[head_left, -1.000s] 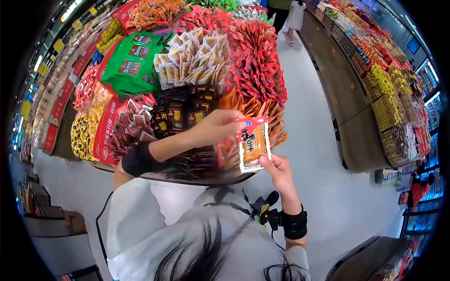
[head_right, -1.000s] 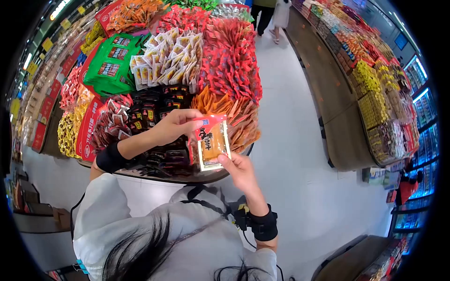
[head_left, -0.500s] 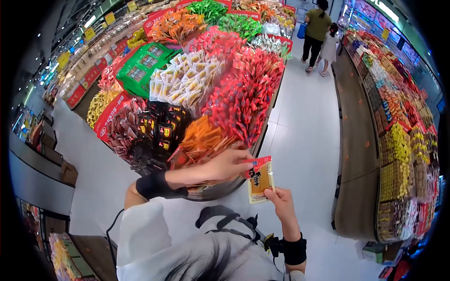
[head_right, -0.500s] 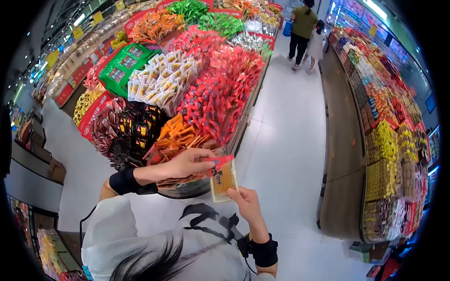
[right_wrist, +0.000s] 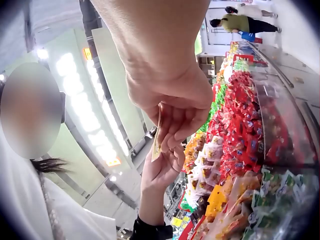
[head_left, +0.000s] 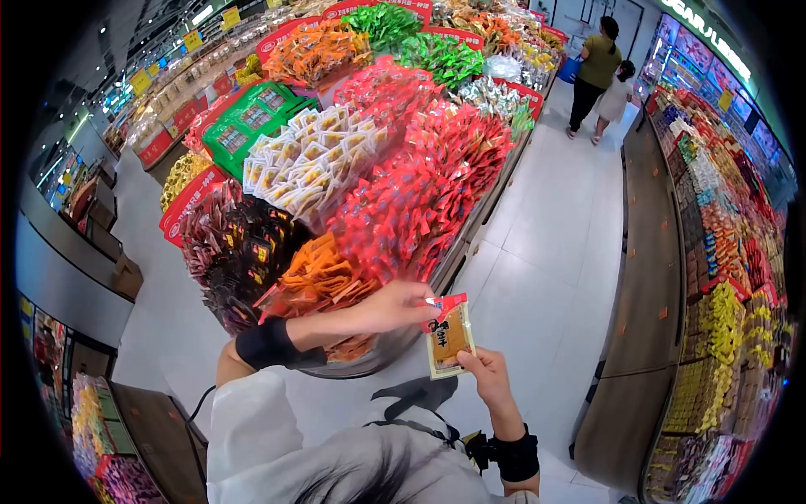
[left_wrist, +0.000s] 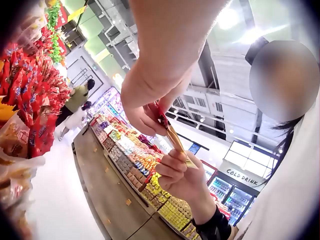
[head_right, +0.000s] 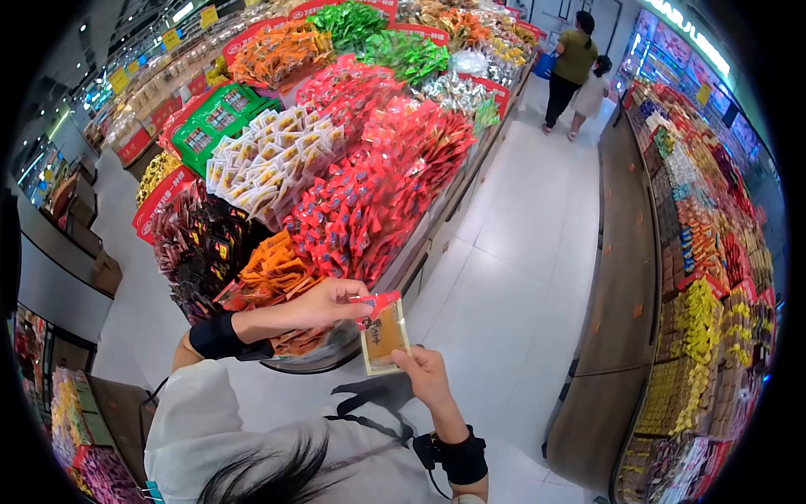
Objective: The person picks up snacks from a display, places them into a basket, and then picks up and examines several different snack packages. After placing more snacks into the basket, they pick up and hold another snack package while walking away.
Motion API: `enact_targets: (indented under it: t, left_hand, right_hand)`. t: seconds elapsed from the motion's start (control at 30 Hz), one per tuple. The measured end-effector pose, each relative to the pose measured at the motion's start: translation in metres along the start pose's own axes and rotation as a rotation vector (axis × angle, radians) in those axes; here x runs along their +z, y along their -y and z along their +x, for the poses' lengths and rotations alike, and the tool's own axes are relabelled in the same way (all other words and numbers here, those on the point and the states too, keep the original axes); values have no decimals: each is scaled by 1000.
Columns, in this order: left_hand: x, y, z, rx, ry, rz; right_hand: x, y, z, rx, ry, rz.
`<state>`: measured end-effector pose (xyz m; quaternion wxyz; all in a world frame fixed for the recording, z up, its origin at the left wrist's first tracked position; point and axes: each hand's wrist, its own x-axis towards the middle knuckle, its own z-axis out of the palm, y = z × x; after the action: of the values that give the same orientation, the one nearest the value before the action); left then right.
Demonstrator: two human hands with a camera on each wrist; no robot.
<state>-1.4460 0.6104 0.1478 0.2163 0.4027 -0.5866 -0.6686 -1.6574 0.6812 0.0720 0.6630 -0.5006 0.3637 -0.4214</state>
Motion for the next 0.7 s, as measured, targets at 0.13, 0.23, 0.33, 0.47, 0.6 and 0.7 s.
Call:
enact_targets:
  t: [0.13, 0.23, 0.33, 0.47, 0.6, 0.7]
  left_hand:
    - [-25, 10, 62, 117, -13, -129]
    - [-43, 5, 100, 93, -78, -156]
    - [-54, -13, 128, 120, -99, -269]
    - [-72, -16, 164, 76, -158, -317]
    - [-85, -29, 182, 136, -209, -330]
    - [-87, -42, 193, 126, -293, -276]
  right_hand:
    - [-47, 18, 52, 22, 39, -36]
    - [-79, 32, 93, 8, 87, -92]
    - [-97, 55, 125, 5, 114, -89]
    - [-118, 58, 160, 1, 120, -85]
    - [-132, 66, 196, 11, 150, -57]
    - [-146, 68, 216, 29, 189, -38]
